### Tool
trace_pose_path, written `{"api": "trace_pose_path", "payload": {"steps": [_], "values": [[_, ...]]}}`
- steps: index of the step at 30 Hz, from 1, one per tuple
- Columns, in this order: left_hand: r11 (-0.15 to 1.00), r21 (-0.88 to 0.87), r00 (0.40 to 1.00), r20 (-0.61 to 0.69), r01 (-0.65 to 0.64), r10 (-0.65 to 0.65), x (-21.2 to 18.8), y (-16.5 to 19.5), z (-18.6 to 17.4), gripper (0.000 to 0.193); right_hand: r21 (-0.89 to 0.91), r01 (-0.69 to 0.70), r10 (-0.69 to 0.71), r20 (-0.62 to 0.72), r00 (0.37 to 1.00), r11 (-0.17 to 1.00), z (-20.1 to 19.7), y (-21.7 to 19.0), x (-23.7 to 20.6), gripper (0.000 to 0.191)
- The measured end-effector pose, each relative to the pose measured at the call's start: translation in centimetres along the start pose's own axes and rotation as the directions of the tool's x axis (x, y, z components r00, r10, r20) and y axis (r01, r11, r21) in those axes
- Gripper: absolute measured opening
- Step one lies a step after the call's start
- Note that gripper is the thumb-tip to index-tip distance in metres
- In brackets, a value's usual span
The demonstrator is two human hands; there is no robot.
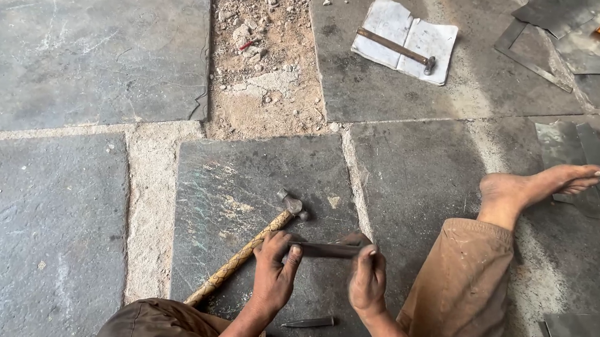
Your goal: The person sits on a tiled floor and uses a hammer and chisel to cut and shape a metal sheet. They repeatedly position the chisel along marked lines, strike it with the hammer, and break off sections of the metal. The person also flips the sheet to work on different edges and compares the cut piece to a template.
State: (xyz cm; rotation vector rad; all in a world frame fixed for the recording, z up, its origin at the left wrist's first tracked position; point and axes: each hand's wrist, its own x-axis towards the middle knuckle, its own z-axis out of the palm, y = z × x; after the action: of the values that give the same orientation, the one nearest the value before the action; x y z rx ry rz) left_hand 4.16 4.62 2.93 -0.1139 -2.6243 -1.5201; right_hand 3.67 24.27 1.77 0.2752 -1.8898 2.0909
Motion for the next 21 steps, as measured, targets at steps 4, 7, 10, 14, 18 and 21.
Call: {"api": "trace_pose_path", "payload": {"steps": [4,7,10,14,18,21], "values": [[0.978,-0.180,0.991,-0.097,-0.108,0.091,-0.6,1.6,-0.7,0.042,-0.294,0.192,-0.161,0.129,0.979,0.936,-0.2,-3.4,0.7,0.059],[0.957,-0.286,0.997,-0.059,-0.057,0.042,-0.8,2.4,-0.6,0.046,-0.445,0.359,-0.303,0.195,0.933,0.820,0.0,-4.2,1.2,0.061],[0.853,-0.403,0.943,0.161,0.331,-0.290,-1.2,2.7,-0.1,0.045,-0.439,0.347,-0.285,0.202,0.937,0.829,0.3,-4.0,1.8,0.064],[0.783,-0.528,0.942,0.121,0.328,-0.313,-1.1,2.2,0.5,0.050,-0.393,0.347,-0.276,0.228,0.934,0.852,0.2,-3.6,2.1,0.066],[0.652,-0.638,0.892,0.131,0.410,-0.433,-1.7,1.5,1.2,0.055,-0.406,0.384,-0.299,0.259,0.918,0.829,-0.3,-2.4,1.4,0.066],[0.510,-0.748,0.866,0.173,0.426,-0.469,-2.6,1.3,1.8,0.058,-0.462,0.417,-0.331,0.258,0.908,0.783,-0.2,-0.6,1.2,0.068]]}}
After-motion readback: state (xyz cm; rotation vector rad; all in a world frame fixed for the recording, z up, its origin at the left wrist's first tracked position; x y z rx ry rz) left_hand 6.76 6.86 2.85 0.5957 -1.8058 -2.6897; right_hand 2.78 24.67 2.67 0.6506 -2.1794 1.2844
